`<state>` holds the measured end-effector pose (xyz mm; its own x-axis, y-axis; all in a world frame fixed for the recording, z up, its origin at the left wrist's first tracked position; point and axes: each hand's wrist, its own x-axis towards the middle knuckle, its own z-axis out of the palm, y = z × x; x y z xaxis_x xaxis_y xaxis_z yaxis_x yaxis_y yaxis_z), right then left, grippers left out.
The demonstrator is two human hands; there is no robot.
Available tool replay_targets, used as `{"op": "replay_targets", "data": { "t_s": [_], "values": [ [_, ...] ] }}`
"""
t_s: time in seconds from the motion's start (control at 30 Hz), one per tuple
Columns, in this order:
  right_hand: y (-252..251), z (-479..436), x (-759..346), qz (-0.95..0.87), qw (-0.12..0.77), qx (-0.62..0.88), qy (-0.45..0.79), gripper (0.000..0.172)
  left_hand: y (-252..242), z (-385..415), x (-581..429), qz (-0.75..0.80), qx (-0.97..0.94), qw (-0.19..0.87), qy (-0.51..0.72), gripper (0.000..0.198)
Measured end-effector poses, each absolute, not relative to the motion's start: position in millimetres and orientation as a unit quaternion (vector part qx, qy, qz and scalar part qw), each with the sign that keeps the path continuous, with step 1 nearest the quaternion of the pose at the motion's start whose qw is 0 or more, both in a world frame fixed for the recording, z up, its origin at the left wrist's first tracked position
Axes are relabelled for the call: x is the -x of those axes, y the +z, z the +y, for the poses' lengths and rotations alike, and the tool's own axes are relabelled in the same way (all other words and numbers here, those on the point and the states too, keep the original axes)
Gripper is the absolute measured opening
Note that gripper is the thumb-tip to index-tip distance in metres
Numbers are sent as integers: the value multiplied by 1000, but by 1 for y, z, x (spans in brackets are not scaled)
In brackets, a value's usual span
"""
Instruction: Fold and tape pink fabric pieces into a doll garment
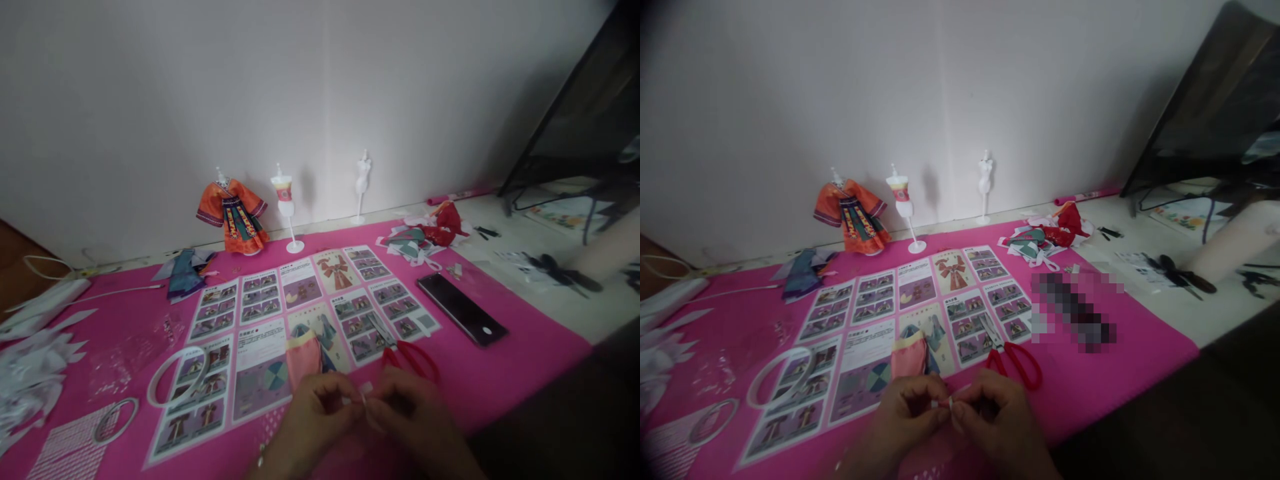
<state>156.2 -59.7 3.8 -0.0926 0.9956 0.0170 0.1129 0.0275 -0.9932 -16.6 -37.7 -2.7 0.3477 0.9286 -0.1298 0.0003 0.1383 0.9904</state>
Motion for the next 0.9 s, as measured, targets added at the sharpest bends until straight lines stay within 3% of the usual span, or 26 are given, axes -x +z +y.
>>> {"op": "replay_targets", "data": {
  "t_s": [0.9],
  "values": [
    [14, -59, -155, -543, 439, 504, 509, 20, -2, -39, 15, 415, -516, 637, 395, 14]
  ]
}}
